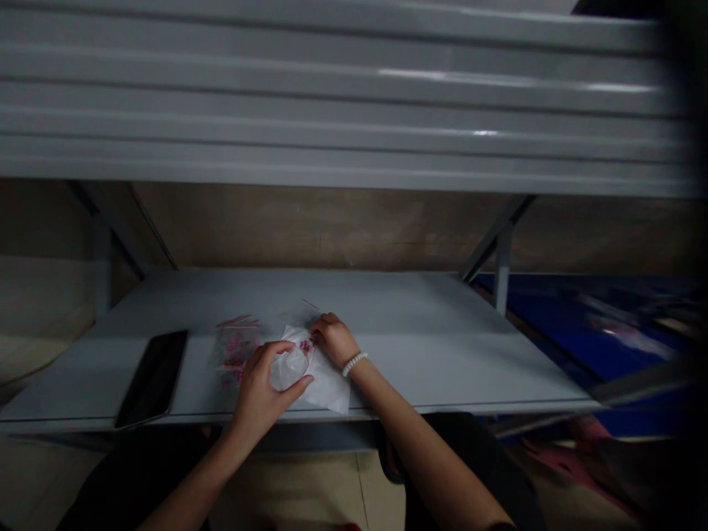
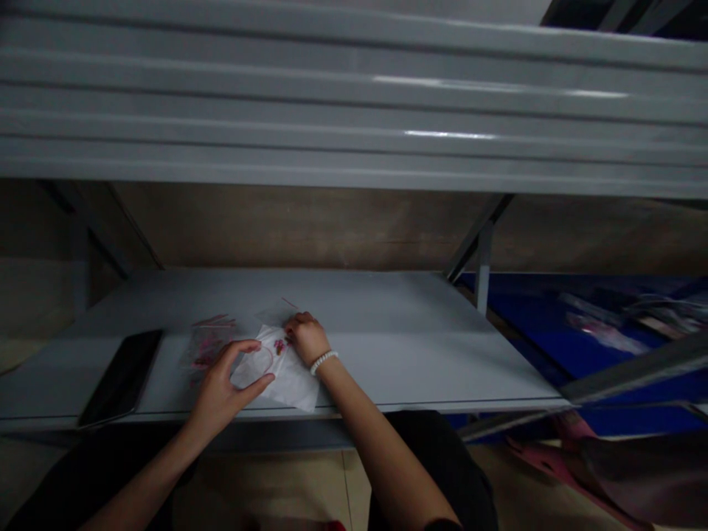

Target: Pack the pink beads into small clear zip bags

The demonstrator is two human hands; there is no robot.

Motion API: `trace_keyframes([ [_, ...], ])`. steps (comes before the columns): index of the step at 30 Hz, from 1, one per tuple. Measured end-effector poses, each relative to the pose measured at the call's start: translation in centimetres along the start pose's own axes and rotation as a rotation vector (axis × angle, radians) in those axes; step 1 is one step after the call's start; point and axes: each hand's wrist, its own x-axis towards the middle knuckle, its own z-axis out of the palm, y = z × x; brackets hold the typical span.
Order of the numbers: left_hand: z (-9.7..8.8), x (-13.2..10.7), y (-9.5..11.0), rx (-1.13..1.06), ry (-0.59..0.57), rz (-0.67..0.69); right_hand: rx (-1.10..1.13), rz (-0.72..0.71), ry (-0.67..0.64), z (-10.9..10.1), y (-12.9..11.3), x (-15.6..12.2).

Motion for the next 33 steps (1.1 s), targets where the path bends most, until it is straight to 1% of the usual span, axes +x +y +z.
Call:
trace_keyframes([
  [2, 0.0, 0.0, -0.1, 0.002, 0.0, 0.0, 0.041, 0.006, 0.032, -0.9, -0.7, 0.0],
  [5, 0.0, 0.0, -0.2, 0.013, 0.015, 0.0, 0.271, -0.06, 0.074, -3.3, -2.8, -0.1],
  [8, 0.0, 0.0, -0.3, 0.024, 0.027, -0.004, 0.51, -0.166, 0.005, -5.7, -5.3, -0.4],
  [11, 0.0, 0.1, -0.2, 0.018, 0.036, -0.005, 0.615, -0.225, -0.073, -6.8, -6.5, -0.8],
  [13, -0.1, 0.1, -0.1, 0.013, 0.032, -0.009, 0.639, -0.207, -0.074, -6.7, -6.0, -0.9],
  [15, -0.1, 0.1, 0.0, 0.011, 0.028, -0.016, 0.612, -0.135, -0.018, -6.0, -4.6, -1.0],
  [17, -0.2, 0.1, 0.0, 0.009, 0.028, -0.022, 0.513, -0.061, 0.041, -5.1, -2.7, -1.1],
  [18, -0.2, 0.1, 0.0, 0.007, 0.029, -0.025, 0.438, -0.044, 0.047, -4.6, -1.8, -1.2],
  [21, -0.1, 0.0, 0.0, 0.003, 0.025, -0.027, 0.218, -0.066, -0.009, -3.1, 0.0, -1.5],
  [24, -0.1, 0.0, 0.0, -0.002, 0.02, -0.022, 0.109, -0.109, -0.05, -2.0, 0.4, -1.7],
  [28, -0.2, 0.1, 0.0, 0.0, 0.014, -0.029, 0.061, -0.13, -0.055, -1.2, 0.0, -1.7],
  [31, -0.2, 0.1, 0.0, -0.006, 0.011, -0.041, 0.117, -0.121, -0.042, -1.2, -0.2, -1.5],
  [33, -0.2, 0.1, 0.0, -0.009, 0.009, -0.041, 0.24, -0.118, -0.008, -1.7, -0.6, -1.4],
])
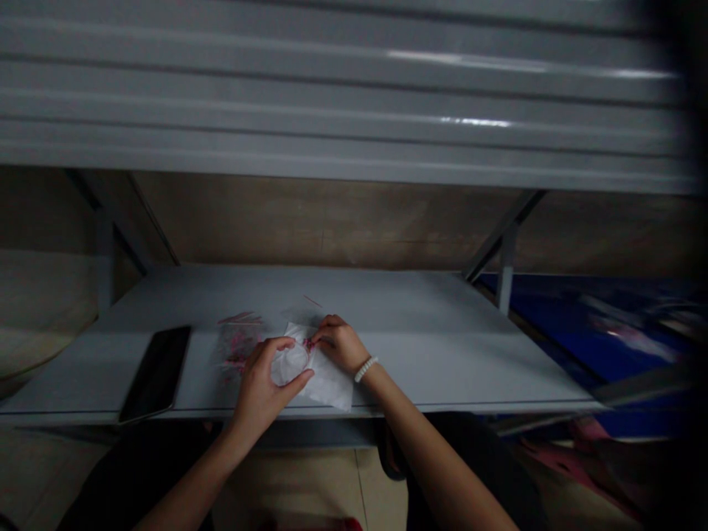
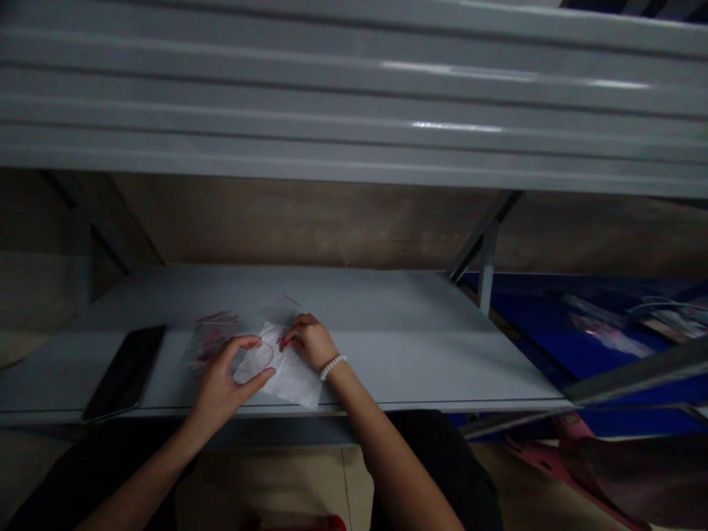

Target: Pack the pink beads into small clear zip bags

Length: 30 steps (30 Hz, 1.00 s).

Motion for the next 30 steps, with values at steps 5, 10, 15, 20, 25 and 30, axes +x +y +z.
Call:
trace_keyframes([
  [5, 0.2, -0.1, 0.0, 0.007, 0.006, 0.011, 0.425, 0.016, 0.073, -1.7, -3.2, 0.5],
  [10, 0.4, -0.1, -0.2, 0.015, 0.013, 0.016, 0.624, 0.002, -0.015, -2.1, -5.5, 0.7],
  [15, 0.2, -0.1, -0.2, 0.003, 0.007, 0.007, 0.522, 0.138, 0.12, -1.5, -2.8, 0.3],
  [20, 0.1, -0.1, 0.0, -0.002, 0.006, -0.008, 0.083, 0.155, 0.082, -0.2, -0.2, -0.4],
  [25, 0.0, 0.0, 0.2, -0.007, 0.006, -0.002, -0.061, 0.09, 0.022, 1.1, -0.5, -0.6],
  [30, 0.0, -0.1, 0.1, -0.003, 0.011, 0.005, -0.087, 0.125, 0.04, 1.6, -0.3, -0.6],
])
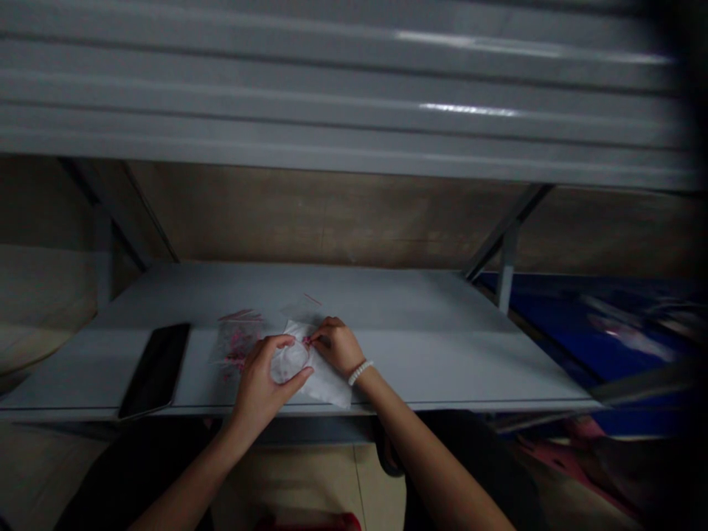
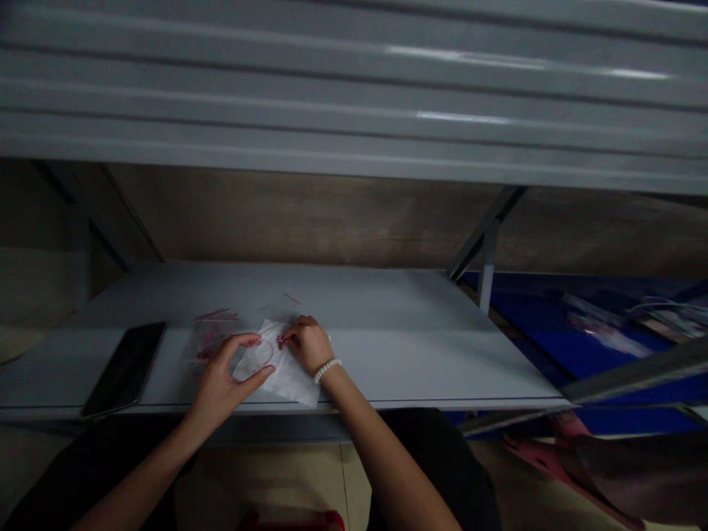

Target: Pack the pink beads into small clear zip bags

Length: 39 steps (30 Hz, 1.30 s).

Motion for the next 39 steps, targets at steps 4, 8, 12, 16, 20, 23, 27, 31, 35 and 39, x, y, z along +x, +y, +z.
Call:
trace_keyframes([
  [4, 0.0, 0.0, -0.2, 0.001, 0.006, -0.002, 0.08, 0.019, 0.047, -1.3, -0.7, 0.3],
  [8, 0.2, 0.0, -0.2, 0.01, 0.0, 0.006, 0.338, -0.022, 0.07, -4.0, -3.7, 0.6],
  [12, 0.3, -0.1, -0.2, 0.016, 0.004, 0.018, 0.486, -0.123, -0.018, -5.7, -6.4, 0.6],
  [16, 0.2, -0.1, -0.3, 0.024, 0.004, 0.011, 0.49, -0.083, 0.005, -5.4, -5.2, 0.7],
  [20, 0.2, -0.1, -0.4, 0.02, -0.002, 0.002, 0.178, 0.117, 0.135, -3.3, -1.4, 0.6],
  [23, 0.1, 0.0, -0.4, 0.016, -0.004, -0.002, -0.005, 0.204, 0.098, -1.6, 0.6, 0.3],
  [27, 0.0, 0.0, -0.4, 0.015, -0.008, -0.002, -0.021, 0.21, 0.071, -0.3, 1.1, 0.2],
  [31, 0.0, 0.0, -0.5, 0.011, 0.001, -0.003, -0.022, 0.213, 0.078, -0.2, 0.6, 0.4],
  [35, 0.1, 0.0, -0.5, 0.009, 0.006, -0.009, 0.076, 0.194, 0.143, -1.7, -1.3, 0.7],
  [39, 0.2, -0.1, -0.4, 0.005, 0.003, -0.001, 0.318, 0.053, 0.106, -4.4, -4.9, 0.8],
])
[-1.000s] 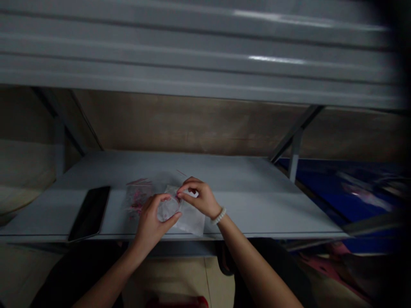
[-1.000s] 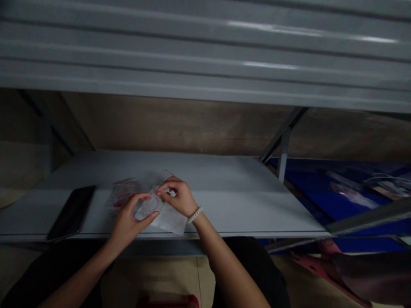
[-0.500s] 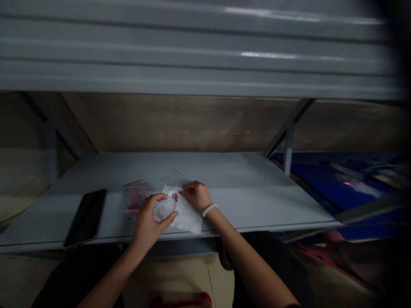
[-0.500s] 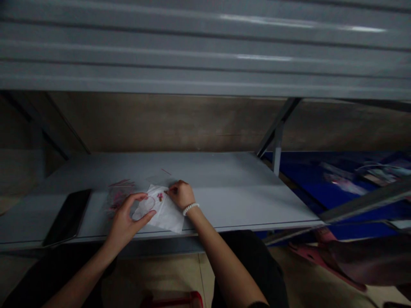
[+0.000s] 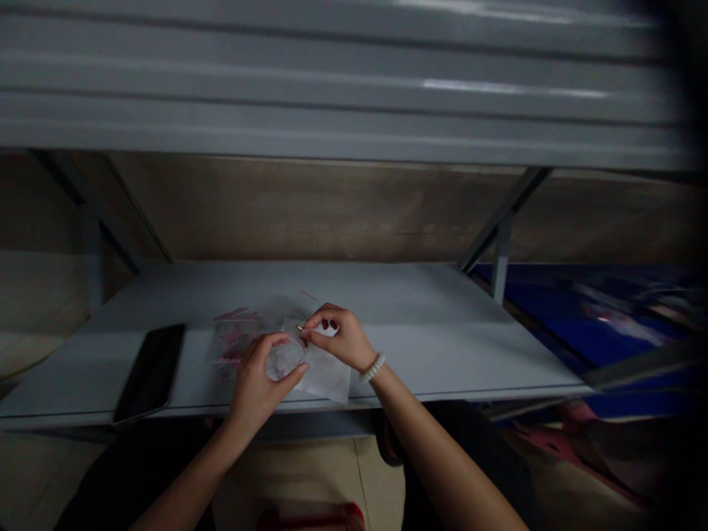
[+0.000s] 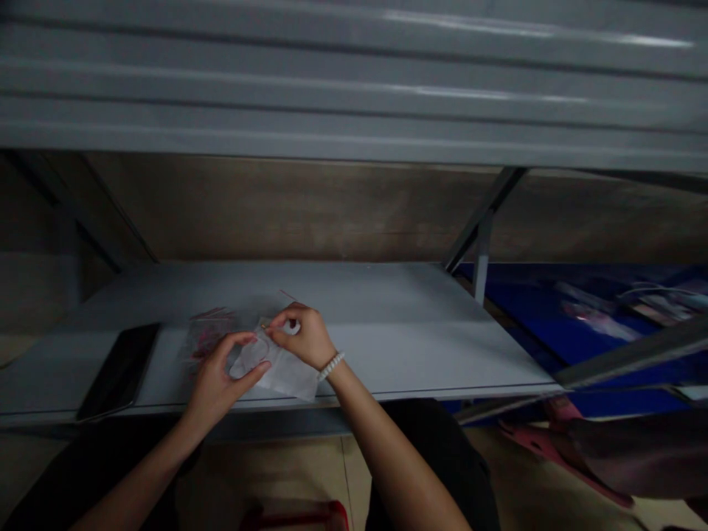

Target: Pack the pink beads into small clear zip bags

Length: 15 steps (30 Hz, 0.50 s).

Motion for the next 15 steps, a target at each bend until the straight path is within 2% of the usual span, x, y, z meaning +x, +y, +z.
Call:
trace_keyframes([
  [2, 0.0, 0.0, 0.1, 0.005, -0.005, 0.004, 0.04, -0.041, -0.076, -0.4, -1.6, -0.1],
  [5, 0.0, 0.1, 0.0, 0.014, 0.002, 0.0, 0.051, -0.053, -0.168, -0.3, -2.6, -0.5],
  [11, -0.2, 0.1, -0.3, 0.08, 0.045, 0.028, 0.115, 0.094, -0.097, 1.3, -2.6, -1.4],
  [15, -0.2, 0.1, -0.2, 0.155, 0.131, 0.046, 0.212, 0.125, -0.176, 1.8, -2.5, -1.7],
])
